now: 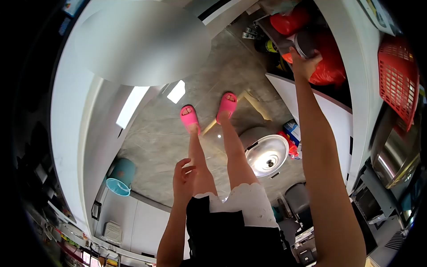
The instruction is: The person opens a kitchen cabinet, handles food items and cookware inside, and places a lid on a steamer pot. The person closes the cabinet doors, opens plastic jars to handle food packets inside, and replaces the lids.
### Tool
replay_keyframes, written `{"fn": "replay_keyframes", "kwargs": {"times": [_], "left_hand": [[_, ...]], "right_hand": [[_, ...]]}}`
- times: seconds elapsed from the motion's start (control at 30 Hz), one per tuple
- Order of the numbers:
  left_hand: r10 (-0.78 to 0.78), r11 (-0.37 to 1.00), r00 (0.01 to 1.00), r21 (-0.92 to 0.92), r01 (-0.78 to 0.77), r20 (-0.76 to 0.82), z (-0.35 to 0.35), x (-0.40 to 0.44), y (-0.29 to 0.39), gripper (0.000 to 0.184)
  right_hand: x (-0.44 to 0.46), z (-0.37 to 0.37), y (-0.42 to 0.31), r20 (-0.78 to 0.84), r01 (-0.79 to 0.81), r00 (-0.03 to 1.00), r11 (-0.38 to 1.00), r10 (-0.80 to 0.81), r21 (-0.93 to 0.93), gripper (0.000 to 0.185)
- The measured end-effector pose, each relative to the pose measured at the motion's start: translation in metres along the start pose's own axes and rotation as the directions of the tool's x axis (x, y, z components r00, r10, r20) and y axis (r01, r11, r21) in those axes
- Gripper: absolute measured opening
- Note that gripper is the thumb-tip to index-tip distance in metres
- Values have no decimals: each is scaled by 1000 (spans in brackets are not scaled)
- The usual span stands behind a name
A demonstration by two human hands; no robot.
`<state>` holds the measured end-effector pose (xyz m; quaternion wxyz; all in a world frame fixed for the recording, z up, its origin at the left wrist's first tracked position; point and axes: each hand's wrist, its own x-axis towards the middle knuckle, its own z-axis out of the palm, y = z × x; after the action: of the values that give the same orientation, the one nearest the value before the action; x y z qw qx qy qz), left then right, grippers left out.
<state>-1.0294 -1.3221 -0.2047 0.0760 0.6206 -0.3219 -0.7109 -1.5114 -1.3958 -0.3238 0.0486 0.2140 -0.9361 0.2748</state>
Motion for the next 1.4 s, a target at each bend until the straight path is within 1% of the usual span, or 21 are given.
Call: {"fn": "replay_keyframes", "kwargs": {"times": [0.1, 0.17, 0.23, 0.27, 0.37, 0.43, 0.5, 0.53, 0.6, 0.63, 0.7, 0.9, 0.97, 1.0, 1.03, 1.1, 1.13, 1.2, 1.23, 1.3, 1.4], "left_hand": [[37, 999, 999, -2, -37, -14, -2, 8, -12, 34], [-29, 1000, 1000, 3, 29, 5, -3, 8, -12, 37], [8, 999, 1000, -46, -8, -14, -7, 13, -23, 33], [-20, 999, 1000, -32, 20, -10, -8, 13, -21, 33], [-36, 999, 999, 18, 36, -25, -7, 18, -20, 31], [-36, 996, 999, -86, 36, 6, -9, 19, -23, 30], [-46, 997, 999, -61, 47, 13, -7, 21, -21, 29], [-59, 997, 998, -40, 60, 20, -6, 22, -20, 28], [-35, 998, 999, -44, 37, 37, -6, 22, -18, 28], [-20, 998, 998, -52, 23, 55, -6, 24, -17, 27], [-16, 999, 998, -35, 18, 55, -6, 26, -6, 26], [302, 933, 949, 175, -314, 94, 1, 15, 76, 30], [473, 835, 873, 257, -487, 115, 5, 7, 110, 34], [575, 777, 812, 246, -580, 97, 10, 4, 125, 31], [585, 764, 803, 255, -593, 115, 12, 1, 139, 31], [799, 454, 577, 461, -763, 168, 14, -7, 167, 25], [854, 384, 501, 479, -789, 140, 21, -11, 183, 21], [914, 181, 362, 617, -766, 182, 25, -14, 210, 25], [923, 89, 321, 694, -715, 212, 28, -16, 225, 28], [904, 45, 358, 783, -620, 232, 34, -16, 246, 36], [801, 86, 550, 862, -499, 238, 31, -3, 248, 54]], "right_hand": [[-4, 12, 7, -39, 44, 998, 999, -44, 11, 86], [-3, 24, 0, -47, 32, 998, 999, -32, 6, 88], [1, 37, -9, -152, -105, 984, 994, 98, -39, 91], [1, 42, -12, -124, -211, 971, 976, 203, -52, 95], [8, 54, -13, -115, -277, 955, 961, 275, -2, 100], [13, 48, -14, -85, -282, 957, 959, 278, -30, 99], [18, 36, -21, 110, -379, 896, 870, 430, -316, 97], [23, 29, -15, 109, -381, 896, 871, 430, -309, 97], [39, 14, 8, 379, -150, 834, 826, 401, -543, 98], [41, 15, 16, 379, -159, 834, 832, 401, -532, 98], [41, 15, 34, 345, 33, 907, 776, 242, -630, 96], [24, -3, 9, 401, -233, 813, 868, 421, -439, 109], [15, -8, 17, 304, -107, 923, 915, 237, -388, 108], [9, -17, 17, 293, -127, 923, 916, 250, -380, 108], [1, -29, 18, 318, -37, 939, 961, 128, -276, 100], [-22, -63, 5, 372, 107, 925, 993, -77, -59, 74], [-34, -90, -10, 407, 153, 899, 987, -161, 53, 57], [-53, -148, -46, 442, 153, 866, 965, -234, 211, 28], [-57, -175, -56, 341, 222, 885, 931, -316, 289, 21], [-56, -225, -76, 221, 294, 894, 883, -389, 365, 13], [-39, -280, -85, 86, 221, 958, 895, -274, 388, 9]]}}
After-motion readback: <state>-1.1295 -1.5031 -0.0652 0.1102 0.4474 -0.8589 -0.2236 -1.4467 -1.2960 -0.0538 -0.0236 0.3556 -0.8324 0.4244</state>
